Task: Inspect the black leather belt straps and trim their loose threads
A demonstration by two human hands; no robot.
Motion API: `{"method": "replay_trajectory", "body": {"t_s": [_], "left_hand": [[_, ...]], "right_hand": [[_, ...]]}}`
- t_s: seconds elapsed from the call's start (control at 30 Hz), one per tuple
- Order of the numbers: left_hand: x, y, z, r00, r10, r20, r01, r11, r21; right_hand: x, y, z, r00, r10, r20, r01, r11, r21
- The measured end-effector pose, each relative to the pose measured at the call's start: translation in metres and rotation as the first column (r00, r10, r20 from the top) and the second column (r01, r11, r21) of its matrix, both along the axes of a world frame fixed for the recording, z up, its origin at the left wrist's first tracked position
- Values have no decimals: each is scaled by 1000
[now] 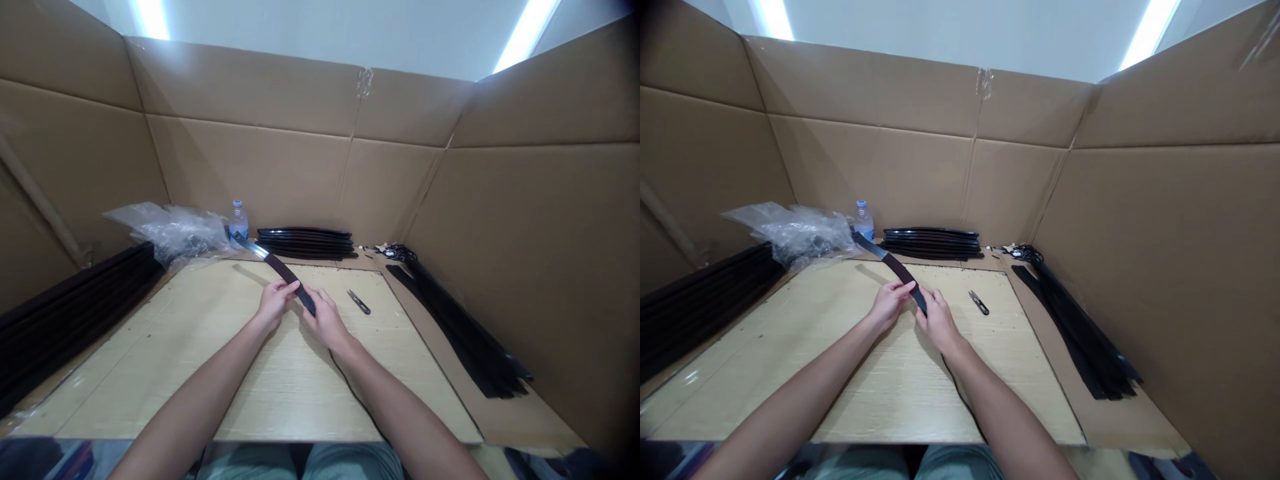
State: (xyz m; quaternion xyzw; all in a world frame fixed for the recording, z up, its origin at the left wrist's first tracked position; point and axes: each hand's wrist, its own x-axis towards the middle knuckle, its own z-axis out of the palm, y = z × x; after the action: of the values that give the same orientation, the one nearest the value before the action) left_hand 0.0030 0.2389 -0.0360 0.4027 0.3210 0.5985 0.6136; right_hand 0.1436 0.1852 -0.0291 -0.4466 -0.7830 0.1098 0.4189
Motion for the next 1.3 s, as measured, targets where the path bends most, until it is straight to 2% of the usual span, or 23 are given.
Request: {"method": "replay_trajectory", "body": {"t_s": [0.17, 0.43, 0.57, 0.73, 0.9, 1.1, 1.3], "left_hand": [[-4, 1, 2, 999, -31, -18, 30, 998, -60], [-5, 2, 3, 1000, 17, -10, -18, 996, -86], [-5, 4, 0, 998, 22, 60, -18, 997, -69], [-6, 6, -2, 997, 73, 6, -73, 997, -28], [-7, 6, 0, 997, 66, 29, -64, 997, -36], [-13, 9, 2, 982, 169, 81, -169, 986, -16], [-18, 13, 6, 982, 159, 99, -154, 987, -53]], "right_hand": [[2, 1, -3, 1000, 23, 14, -23, 1000, -3], [-1, 1, -3, 1000, 30, 6, -30, 1000, 7], [0, 1, -2, 1000, 30, -8, -30, 1000, 9], [-2, 1, -3, 999, 36, -13, -36, 999, 14], [-1, 2, -4, 999, 37, -18, -36, 999, 8], [-1, 0, -4, 997, 73, -3, -73, 997, -3], [-2, 0, -4, 997, 80, -6, -80, 997, 6]]}}
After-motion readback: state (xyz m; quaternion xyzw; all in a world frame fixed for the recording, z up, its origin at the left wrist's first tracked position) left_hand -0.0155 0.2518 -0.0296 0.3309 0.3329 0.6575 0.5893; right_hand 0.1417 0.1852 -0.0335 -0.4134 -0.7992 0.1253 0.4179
